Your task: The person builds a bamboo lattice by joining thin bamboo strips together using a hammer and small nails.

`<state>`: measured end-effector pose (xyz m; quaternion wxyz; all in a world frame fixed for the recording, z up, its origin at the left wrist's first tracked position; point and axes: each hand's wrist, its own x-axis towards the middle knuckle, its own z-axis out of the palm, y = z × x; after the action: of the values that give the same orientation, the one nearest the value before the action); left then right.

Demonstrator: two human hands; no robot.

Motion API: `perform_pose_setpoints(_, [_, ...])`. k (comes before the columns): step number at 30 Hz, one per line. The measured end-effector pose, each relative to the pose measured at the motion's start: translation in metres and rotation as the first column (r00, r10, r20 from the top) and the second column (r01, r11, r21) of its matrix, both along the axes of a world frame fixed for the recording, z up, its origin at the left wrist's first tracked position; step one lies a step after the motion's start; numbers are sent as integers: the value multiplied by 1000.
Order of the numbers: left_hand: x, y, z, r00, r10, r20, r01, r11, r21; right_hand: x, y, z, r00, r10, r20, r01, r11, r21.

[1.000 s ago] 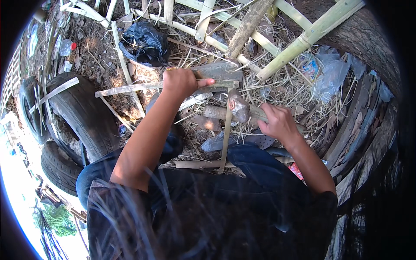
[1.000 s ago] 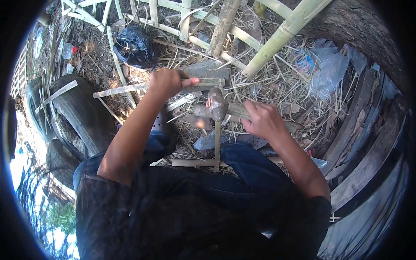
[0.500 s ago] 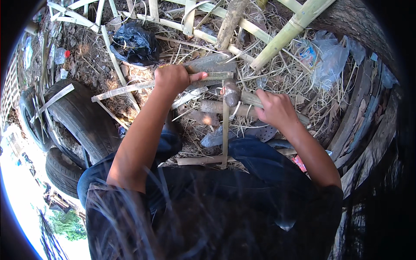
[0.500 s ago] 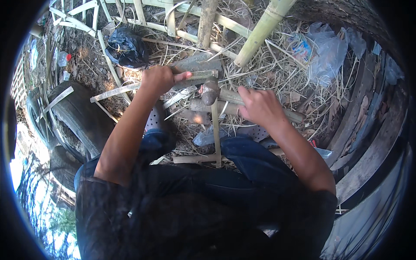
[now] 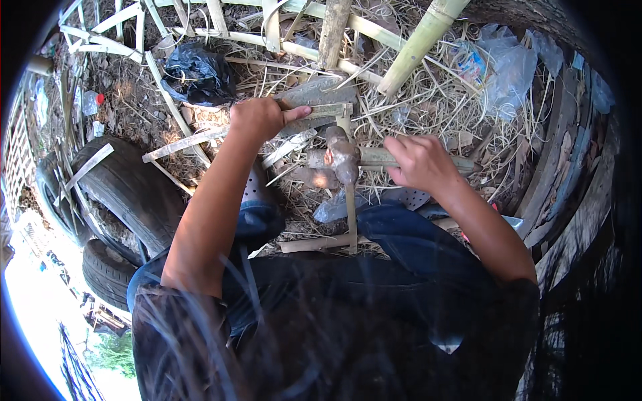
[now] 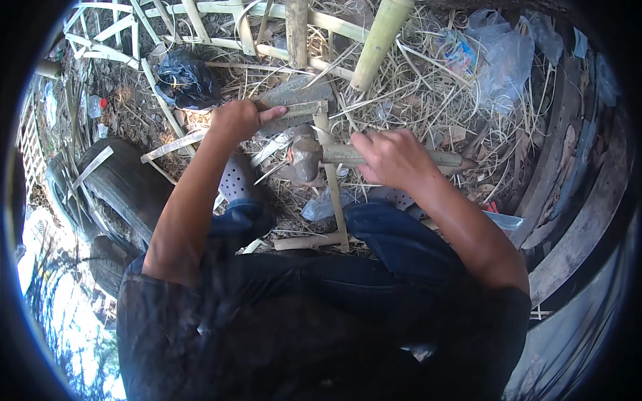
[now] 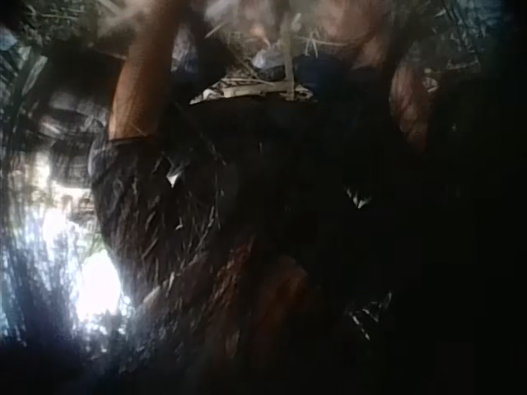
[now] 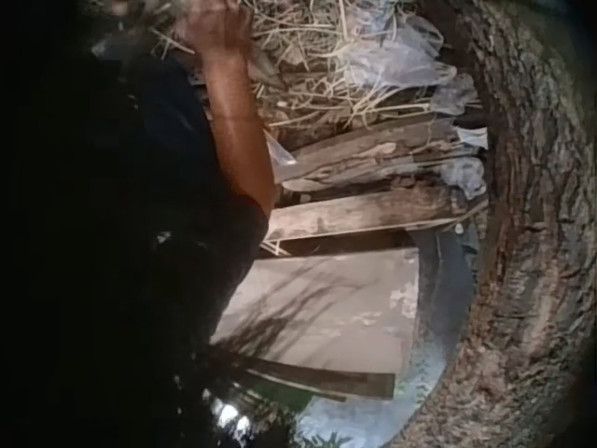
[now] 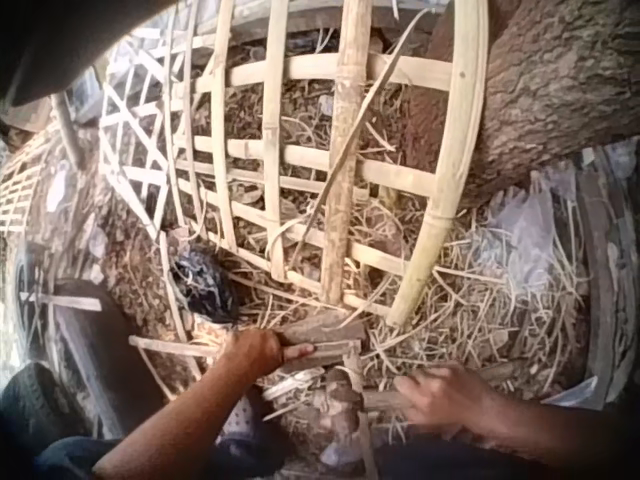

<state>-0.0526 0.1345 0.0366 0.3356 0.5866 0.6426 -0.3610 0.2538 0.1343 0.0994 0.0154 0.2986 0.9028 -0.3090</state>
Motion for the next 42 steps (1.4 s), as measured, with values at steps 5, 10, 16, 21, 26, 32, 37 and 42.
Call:
perform_pose_setpoints(5, [-4, -1, -4, 999, 33, 32, -32, 999, -41, 7, 1, -7, 998, -60, -29, 60, 998, 8])
perform_pose_setpoints(10, [0, 2, -3, 999, 45, 20, -44, 998, -45, 6, 0, -10, 997, -73, 1, 73, 997, -1])
perform_pose_setpoints(16, [1, 6, 1, 999, 45, 12, -44, 996, -75, 5, -1, -5, 1000, -21, -6, 21, 1000, -2])
perform_pose_setpoints(21, [-4, 1, -3, 993, 45, 108, -44, 999, -17, 5, -2, -2, 994, 33, -106, -35, 999, -17])
perform_pose_setpoints(26, [1, 11, -1, 996, 72, 48, -69, 996, -59, 21, -2, -21, 996, -62, 65, 60, 998, 31])
perform_pose_setpoints(32, [-2, 0, -7, 996, 67, 52, -66, 997, -29, 8, -2, -6, 998, 5, -68, -2, 999, 39])
perform_pose_setpoints(37, [1, 5, -2, 997, 72, 31, -70, 996, -53, -2, 1, -6, 1000, -7, 27, 6, 999, 39])
perform_pose_setpoints(42, [-1, 5, -3, 990, 119, 75, -114, 991, -69, -3, 2, 0, 1000, -19, 10, 19, 999, 45])
